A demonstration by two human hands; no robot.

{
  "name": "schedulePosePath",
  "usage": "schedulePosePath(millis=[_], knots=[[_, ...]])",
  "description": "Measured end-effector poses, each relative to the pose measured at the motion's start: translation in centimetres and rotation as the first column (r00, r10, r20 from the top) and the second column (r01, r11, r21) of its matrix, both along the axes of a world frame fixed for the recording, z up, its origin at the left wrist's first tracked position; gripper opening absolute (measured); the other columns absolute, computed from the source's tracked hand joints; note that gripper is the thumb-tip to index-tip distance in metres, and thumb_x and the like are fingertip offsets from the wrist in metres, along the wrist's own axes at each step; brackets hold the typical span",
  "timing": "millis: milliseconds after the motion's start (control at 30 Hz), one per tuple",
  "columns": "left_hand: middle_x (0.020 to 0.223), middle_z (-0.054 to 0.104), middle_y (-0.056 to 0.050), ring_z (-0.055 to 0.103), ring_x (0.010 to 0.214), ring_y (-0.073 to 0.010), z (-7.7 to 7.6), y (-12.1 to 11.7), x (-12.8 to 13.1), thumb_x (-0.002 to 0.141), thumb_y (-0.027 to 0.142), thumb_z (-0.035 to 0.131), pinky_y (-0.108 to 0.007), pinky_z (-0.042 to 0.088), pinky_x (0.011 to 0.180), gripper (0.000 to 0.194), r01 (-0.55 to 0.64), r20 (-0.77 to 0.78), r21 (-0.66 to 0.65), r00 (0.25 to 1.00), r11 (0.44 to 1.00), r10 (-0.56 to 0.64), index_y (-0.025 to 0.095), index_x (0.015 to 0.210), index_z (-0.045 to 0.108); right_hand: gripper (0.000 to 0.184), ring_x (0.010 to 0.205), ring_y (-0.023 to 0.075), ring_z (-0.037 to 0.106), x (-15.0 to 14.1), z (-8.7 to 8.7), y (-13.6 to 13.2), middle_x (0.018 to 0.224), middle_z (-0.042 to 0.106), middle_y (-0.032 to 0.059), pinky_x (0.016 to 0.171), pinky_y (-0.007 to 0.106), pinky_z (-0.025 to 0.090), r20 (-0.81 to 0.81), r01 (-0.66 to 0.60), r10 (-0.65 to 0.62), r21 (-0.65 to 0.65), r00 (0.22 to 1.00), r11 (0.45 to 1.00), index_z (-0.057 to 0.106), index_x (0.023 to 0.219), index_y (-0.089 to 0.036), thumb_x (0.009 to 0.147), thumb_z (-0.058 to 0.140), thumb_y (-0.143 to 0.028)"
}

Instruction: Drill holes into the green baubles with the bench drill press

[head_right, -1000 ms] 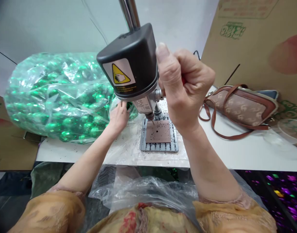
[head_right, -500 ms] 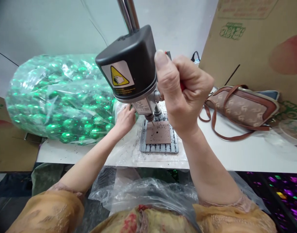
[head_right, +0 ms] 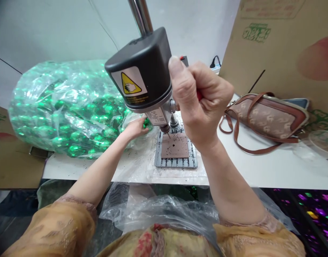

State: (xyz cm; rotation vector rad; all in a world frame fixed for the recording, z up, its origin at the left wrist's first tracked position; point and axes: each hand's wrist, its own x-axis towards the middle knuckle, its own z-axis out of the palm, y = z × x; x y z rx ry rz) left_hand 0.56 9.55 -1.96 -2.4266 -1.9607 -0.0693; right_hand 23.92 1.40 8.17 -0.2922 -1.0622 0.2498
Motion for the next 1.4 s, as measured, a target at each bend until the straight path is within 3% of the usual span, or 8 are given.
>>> schedulePosePath(millis=[200, 467, 633, 733, 867, 1000, 1167, 1400], knots=[[0.116, 0.068, -0.016, 0.061, 0.117, -0.0374, -0.5, 0.1, -0.3, 0.079, 0.026, 0.065, -0.044, 0.051, 0.099, 0.045, -0.146, 0.038, 0.091, 0.989, 0.985, 0.143, 0.015, 0.122, 0.061, 0.044, 0.042, 0.0029, 0.033, 0.0, -0.1, -0.2, 0.047, 0.028, -0.0060, 0.045, 0.025, 0.020, -0.003, -0.017, 0.017, -0.005, 1.000, 1.000, 0.032, 0.054, -0.018, 0.090, 0.057, -0.018], [0.145, 0.053, -0.023, 0.044, 0.141, -0.0397, -1.6, -2.0, -1.2, 0.079, 0.024, 0.068, -0.051, 0.038, 0.118, 0.066, -0.031, 0.192, 0.170, 0.981, 0.985, -0.003, 0.011, 0.140, 0.046, 0.046, 0.041, 0.0036, 0.032, 0.1, -0.2, -0.2, 0.046, 0.027, -0.0057, 0.044, 0.027, 0.019, -0.005, 0.006, -0.006, -0.022, 1.000, 1.000, 0.032, 0.053, -0.018, 0.089, 0.061, -0.022], [0.124, 0.066, -0.017, 0.059, 0.123, -0.0348, -2.2, -3.0, 0.0, 0.081, 0.020, 0.065, -0.047, 0.046, 0.107, 0.053, -0.094, 0.325, 0.081, 0.944, 0.992, 0.063, 0.013, 0.132, 0.053, 0.050, 0.038, 0.0046, 0.029, 0.0, -0.3, 0.1, 0.044, 0.025, -0.0056, 0.041, 0.028, 0.018, -0.024, 0.027, -0.026, 0.027, 0.999, 0.999, 0.032, 0.053, -0.018, 0.087, 0.066, -0.032], [0.113, 0.067, -0.011, 0.064, 0.105, -0.0260, -2.1, -4.5, 1.4, 0.086, 0.031, 0.066, -0.039, 0.052, 0.096, 0.048, 0.128, 0.511, 0.007, 0.852, 0.992, -0.114, 0.016, 0.130, 0.055, 0.051, 0.038, 0.0053, 0.028, -0.1, -0.4, 0.1, 0.044, 0.024, -0.0053, 0.041, 0.028, 0.018, -0.022, 0.044, -0.043, 0.030, 0.999, 0.999, 0.032, 0.053, -0.018, 0.086, 0.067, -0.036], [0.122, 0.060, -0.010, 0.061, 0.109, -0.0209, -3.0, -7.5, 3.1, 0.097, 0.047, 0.054, -0.034, 0.049, 0.099, 0.051, 0.334, 0.672, 0.088, 0.675, 0.939, -0.303, 0.021, 0.140, 0.051, 0.053, 0.039, 0.0059, 0.028, 0.0, -0.3, 0.0, 0.044, 0.025, -0.0047, 0.043, 0.030, 0.018, 0.001, 0.049, -0.049, 0.019, 0.999, 0.999, 0.030, 0.054, -0.018, 0.085, 0.067, -0.040], [0.135, 0.057, -0.011, 0.055, 0.127, -0.0211, -5.3, -9.0, 3.9, 0.101, 0.049, 0.045, -0.036, 0.042, 0.111, 0.050, 0.264, 0.808, 0.091, 0.545, 0.960, -0.226, 0.023, 0.144, 0.046, 0.051, 0.040, 0.0050, 0.030, -0.1, -0.3, -0.1, 0.046, 0.025, -0.0049, 0.044, 0.029, 0.016, -0.013, 0.021, -0.021, 0.029, 1.000, 0.999, 0.029, 0.055, -0.017, 0.086, 0.066, -0.033], [0.137, 0.060, -0.011, 0.059, 0.124, -0.0241, -7.6, -8.2, 4.5, 0.093, 0.054, 0.060, -0.037, 0.048, 0.106, 0.058, 0.213, 0.949, -0.029, 0.313, 0.977, -0.040, 0.022, 0.141, 0.046, 0.045, 0.039, 0.0050, 0.032, 0.0, -0.4, 0.1, 0.045, 0.024, -0.0057, 0.043, 0.026, 0.019, 0.006, -0.017, 0.017, 0.068, 1.000, 0.998, 0.032, 0.056, -0.018, 0.090, 0.061, -0.025], [0.125, 0.068, -0.011, 0.065, 0.115, -0.0265, -8.1, -7.5, 5.5, 0.089, 0.053, 0.066, -0.042, 0.051, 0.102, 0.058, 0.270, 0.937, 0.003, 0.335, 0.963, -0.097, 0.020, 0.135, 0.054, 0.046, 0.038, 0.0056, 0.030, 0.1, -0.5, 0.5, 0.046, 0.025, -0.0066, 0.042, 0.028, 0.017, 0.000, 0.001, -0.001, 0.088, 1.000, 0.996, 0.032, 0.056, -0.021, 0.090, 0.061, -0.027]])
